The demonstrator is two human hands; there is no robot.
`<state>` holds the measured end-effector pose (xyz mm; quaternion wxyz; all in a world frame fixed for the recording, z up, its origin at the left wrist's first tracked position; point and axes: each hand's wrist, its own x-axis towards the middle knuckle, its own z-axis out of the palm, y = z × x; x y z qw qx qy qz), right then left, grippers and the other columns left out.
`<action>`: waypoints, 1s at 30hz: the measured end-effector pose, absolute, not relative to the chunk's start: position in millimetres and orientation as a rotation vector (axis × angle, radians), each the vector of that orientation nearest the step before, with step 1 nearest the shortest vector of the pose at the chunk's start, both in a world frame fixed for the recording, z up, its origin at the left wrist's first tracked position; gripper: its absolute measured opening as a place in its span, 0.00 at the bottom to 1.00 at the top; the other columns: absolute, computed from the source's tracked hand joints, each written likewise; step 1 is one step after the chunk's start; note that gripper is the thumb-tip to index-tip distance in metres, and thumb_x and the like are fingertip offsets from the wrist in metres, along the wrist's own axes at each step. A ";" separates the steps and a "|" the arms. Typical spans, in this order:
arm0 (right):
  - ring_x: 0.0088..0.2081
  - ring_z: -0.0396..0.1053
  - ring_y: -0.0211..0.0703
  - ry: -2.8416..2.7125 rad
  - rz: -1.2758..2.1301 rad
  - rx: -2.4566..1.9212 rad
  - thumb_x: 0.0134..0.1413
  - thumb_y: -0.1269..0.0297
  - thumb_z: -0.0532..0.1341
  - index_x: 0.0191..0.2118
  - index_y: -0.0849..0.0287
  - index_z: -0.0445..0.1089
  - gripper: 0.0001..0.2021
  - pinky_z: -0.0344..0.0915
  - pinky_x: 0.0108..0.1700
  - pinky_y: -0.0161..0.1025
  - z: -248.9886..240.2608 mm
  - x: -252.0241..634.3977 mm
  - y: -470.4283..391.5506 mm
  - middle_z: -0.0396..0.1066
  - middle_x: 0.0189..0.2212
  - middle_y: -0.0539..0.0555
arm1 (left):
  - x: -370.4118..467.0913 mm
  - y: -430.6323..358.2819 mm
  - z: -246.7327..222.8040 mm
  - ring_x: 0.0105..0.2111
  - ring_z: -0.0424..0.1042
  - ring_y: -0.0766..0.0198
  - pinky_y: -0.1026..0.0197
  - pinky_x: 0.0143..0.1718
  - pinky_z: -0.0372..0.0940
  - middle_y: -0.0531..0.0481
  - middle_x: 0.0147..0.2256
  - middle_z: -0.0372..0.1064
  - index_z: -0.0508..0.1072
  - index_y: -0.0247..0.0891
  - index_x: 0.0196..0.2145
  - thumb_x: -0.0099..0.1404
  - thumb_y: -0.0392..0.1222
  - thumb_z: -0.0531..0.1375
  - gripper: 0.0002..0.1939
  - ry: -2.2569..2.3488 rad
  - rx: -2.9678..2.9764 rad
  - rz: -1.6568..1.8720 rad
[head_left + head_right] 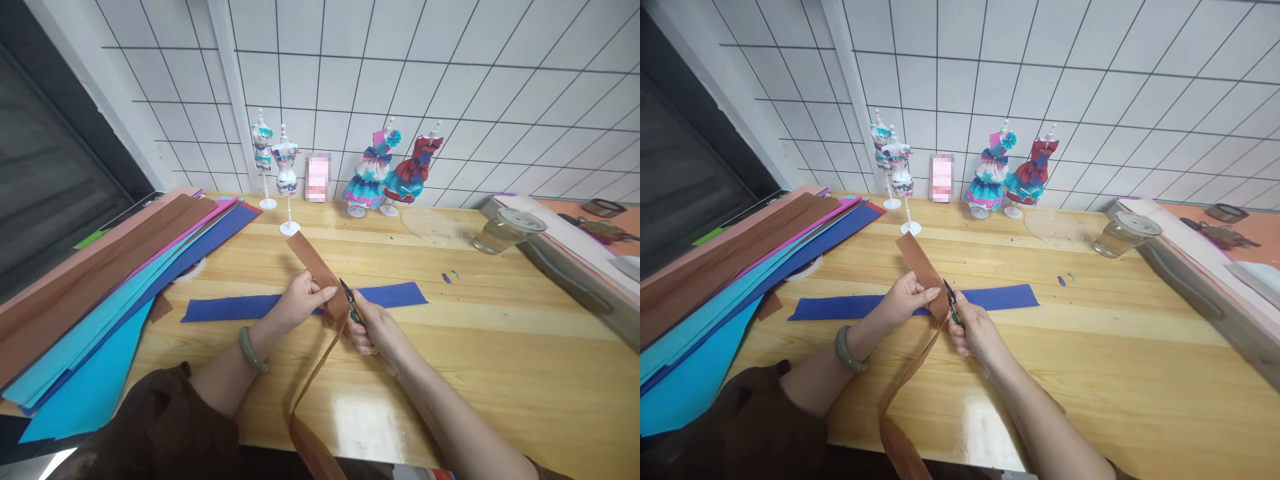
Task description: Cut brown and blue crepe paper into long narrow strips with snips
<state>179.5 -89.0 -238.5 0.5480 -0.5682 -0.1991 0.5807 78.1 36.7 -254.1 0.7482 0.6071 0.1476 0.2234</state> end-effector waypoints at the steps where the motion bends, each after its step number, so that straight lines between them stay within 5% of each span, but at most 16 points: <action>1: 0.13 0.35 0.25 -0.465 1.381 -1.340 0.50 0.41 0.51 0.19 0.58 0.51 0.25 0.36 0.14 0.27 -238.5 180.0 -89.1 0.42 0.12 0.40 | 78.3 36.5 -254.4 0.27 0.72 0.64 0.64 0.28 0.65 0.49 0.29 0.72 0.64 0.35 0.38 0.55 0.46 0.62 0.16 0.322 1.340 0.484; 20: 0.13 0.36 0.26 -0.463 1.420 -1.291 0.51 0.41 0.50 0.26 0.59 0.59 0.23 0.36 0.13 0.26 -235.6 181.4 -91.5 0.45 0.13 0.40 | 78.1 36.8 -247.1 0.29 0.72 0.64 0.63 0.29 0.67 0.47 0.31 0.71 0.65 0.34 0.37 0.57 0.49 0.60 0.16 0.336 1.240 0.478; 30: 0.12 0.39 0.25 -0.411 1.412 -1.286 0.51 0.42 0.52 0.21 0.59 0.54 0.23 0.37 0.14 0.27 -232.7 177.2 -90.2 0.50 0.13 0.42 | 78.3 32.6 -253.2 0.30 0.71 0.65 0.64 0.32 0.66 0.48 0.31 0.72 0.68 0.34 0.36 0.58 0.45 0.60 0.12 0.283 1.336 0.476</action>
